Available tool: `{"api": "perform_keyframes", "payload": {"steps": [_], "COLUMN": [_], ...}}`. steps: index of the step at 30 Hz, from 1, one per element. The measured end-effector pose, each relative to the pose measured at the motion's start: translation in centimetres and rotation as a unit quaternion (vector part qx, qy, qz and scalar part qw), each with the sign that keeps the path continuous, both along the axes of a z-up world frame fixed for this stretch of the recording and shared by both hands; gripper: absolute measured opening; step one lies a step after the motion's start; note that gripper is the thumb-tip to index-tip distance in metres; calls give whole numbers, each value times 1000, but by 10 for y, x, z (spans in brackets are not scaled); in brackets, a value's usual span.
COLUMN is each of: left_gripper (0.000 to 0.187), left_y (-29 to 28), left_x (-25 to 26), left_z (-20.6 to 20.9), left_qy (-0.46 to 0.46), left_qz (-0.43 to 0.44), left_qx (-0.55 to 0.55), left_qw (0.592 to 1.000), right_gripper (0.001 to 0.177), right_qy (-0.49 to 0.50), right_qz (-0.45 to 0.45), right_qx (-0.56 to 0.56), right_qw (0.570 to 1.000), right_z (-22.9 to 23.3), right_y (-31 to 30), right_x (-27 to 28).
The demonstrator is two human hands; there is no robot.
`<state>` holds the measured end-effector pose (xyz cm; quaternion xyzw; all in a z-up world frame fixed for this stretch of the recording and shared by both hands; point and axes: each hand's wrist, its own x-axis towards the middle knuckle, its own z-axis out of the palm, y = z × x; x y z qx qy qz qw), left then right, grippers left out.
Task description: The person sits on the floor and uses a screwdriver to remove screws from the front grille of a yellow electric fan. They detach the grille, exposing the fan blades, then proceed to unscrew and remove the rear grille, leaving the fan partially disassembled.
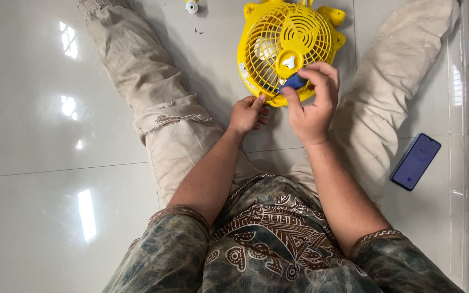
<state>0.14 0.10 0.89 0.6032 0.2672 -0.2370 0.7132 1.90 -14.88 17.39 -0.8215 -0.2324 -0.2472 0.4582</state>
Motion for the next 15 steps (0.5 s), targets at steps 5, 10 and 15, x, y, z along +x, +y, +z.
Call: {"api": "perform_keyframes", "payload": {"steps": [5, 10, 15], "left_gripper": [45, 45, 43], "left_y": [0, 0, -2], "left_x": [0, 0, 0], "left_z": [2, 6, 9], "left_qy": [1, 9, 8], "left_qz": [0, 3, 9], "left_qx": [-1, 1, 3], "left_qw": [1000, 1000, 1000], "right_gripper": [33, 35, 37], "right_qy": [73, 81, 97], "right_qz": [-22, 53, 14], "right_qx": [38, 66, 38], "right_qw": [996, 993, 994], "right_z": [-8, -10, -13], "right_y": [1, -4, -4], "right_x": [2, 1, 1]}}
